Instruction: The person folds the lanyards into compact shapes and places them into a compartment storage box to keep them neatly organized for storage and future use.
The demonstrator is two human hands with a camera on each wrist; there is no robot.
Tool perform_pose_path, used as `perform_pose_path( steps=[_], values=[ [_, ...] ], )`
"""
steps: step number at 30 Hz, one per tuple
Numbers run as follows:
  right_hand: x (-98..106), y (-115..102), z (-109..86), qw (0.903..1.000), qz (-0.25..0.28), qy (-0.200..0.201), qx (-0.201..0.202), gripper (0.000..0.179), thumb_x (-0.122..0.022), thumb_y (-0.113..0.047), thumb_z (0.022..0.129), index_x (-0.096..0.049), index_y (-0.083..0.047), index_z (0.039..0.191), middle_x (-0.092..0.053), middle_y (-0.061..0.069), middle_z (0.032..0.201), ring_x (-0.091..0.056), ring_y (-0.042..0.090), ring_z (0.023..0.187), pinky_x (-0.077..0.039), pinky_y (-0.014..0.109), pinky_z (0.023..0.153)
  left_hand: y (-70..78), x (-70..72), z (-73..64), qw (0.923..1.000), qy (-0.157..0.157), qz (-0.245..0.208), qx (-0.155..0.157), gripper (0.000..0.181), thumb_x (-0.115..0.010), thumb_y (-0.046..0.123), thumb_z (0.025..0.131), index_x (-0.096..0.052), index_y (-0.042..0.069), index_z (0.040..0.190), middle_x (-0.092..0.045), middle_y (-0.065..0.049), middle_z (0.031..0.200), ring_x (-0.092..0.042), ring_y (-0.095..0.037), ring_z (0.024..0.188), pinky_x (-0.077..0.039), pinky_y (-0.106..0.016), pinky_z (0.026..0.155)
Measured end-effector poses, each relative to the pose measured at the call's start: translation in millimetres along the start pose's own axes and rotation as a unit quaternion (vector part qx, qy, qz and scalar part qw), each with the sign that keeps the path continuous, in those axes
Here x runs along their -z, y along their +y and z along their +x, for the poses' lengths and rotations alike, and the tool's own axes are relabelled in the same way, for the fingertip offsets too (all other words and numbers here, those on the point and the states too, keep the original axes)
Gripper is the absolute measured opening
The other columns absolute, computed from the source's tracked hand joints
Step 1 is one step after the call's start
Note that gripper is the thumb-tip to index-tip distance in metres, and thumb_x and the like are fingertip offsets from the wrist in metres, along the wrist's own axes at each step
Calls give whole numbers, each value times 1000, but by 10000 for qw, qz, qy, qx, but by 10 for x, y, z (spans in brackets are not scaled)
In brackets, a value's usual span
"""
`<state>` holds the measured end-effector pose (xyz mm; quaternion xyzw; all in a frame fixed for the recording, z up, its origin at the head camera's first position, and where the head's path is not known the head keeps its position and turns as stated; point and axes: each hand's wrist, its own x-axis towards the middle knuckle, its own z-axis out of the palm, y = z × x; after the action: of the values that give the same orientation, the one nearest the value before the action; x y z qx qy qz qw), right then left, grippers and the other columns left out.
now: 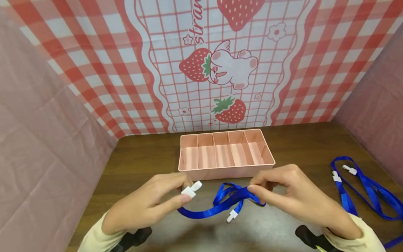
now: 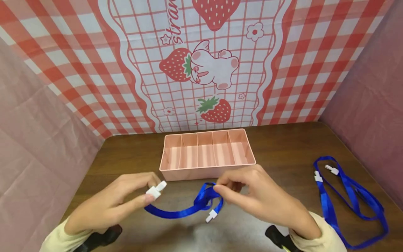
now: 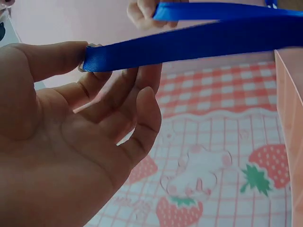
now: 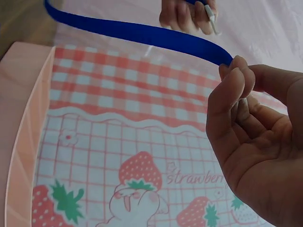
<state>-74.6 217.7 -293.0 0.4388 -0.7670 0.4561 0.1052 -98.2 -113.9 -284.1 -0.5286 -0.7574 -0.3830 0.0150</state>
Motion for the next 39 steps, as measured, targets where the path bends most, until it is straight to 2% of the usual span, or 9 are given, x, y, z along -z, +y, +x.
perform_pose_path(
  steps=[2,7,11,15,19,24,29,36,39],
  values=[
    [-36,-4,64,9999,120,-6,107,37,-68,14,84,-67,-20,97,-61,-13,74,-57,-1,63,-48,15,55,15,-37,59,9999,4,-90,-54,10,-57,10,101,-55,20,101,-51,10,103,-51,-5,91,-47,-22,76],
    [-125,-44,199,9992,254,-220,-232,31,-68,8,89,-67,-22,95,-60,-14,75,-55,1,62,-48,17,55,37,-127,200,9988,-255,-418,70,5,-55,18,103,-57,20,99,-44,8,132,-47,-11,119,-45,-31,97],
    [-188,-42,289,9983,286,-423,-269,28,-68,5,91,-67,-23,94,-59,-15,76,-56,2,64,-48,18,56,-19,-226,324,9970,-445,-555,-290,10,-53,18,104,-56,17,94,-47,3,140,-46,-11,129,-42,-32,105],
    [-213,1,331,9974,384,-539,-295,28,-66,5,92,-67,-23,96,-61,-14,77,-58,3,66,-50,19,57,-142,-322,425,9932,-584,-788,-623,12,-52,16,104,-57,14,93,-60,5,110,-54,0,104,-48,-22,91],
    [-214,51,352,9937,800,-580,-533,27,-61,7,94,-70,-18,99,-64,-10,78,-60,8,64,-52,23,54,-228,-361,453,9927,-391,-930,-663,14,-55,13,102,-59,13,88,-57,6,82,-51,5,80,-49,-17,74],
    [-254,96,377,9886,1178,-457,-818,26,-58,8,96,-71,-14,98,-67,-5,77,-64,13,63,-54,27,54,-267,-368,448,9944,-56,-952,-460,19,-56,15,101,-58,14,82,-58,7,76,-52,5,74,-49,-18,66],
    [-304,106,391,9893,1130,-256,-892,24,-57,6,97,-71,-13,100,-69,-4,80,-65,13,66,-56,29,58,-271,-392,458,9965,101,-742,-361,21,-55,15,101,-54,15,79,-53,8,72,-48,5,68,-44,-15,60],
    [-359,61,398,9942,670,54,-844,20,-70,0,91,-72,-18,99,-70,-8,85,-66,11,71,-57,27,62,-244,-436,453,9987,341,-331,-186,21,-61,17,98,-52,16,80,-53,10,71,-46,6,66,-40,-11,59],
    [-353,46,403,9951,505,169,-831,22,-71,1,90,-72,-19,98,-70,-9,81,-66,10,69,-57,27,62,-216,-467,449,9981,494,-356,-29,18,-67,18,96,-50,14,90,-60,11,76,-52,9,69,-44,-10,64]
  ],
)
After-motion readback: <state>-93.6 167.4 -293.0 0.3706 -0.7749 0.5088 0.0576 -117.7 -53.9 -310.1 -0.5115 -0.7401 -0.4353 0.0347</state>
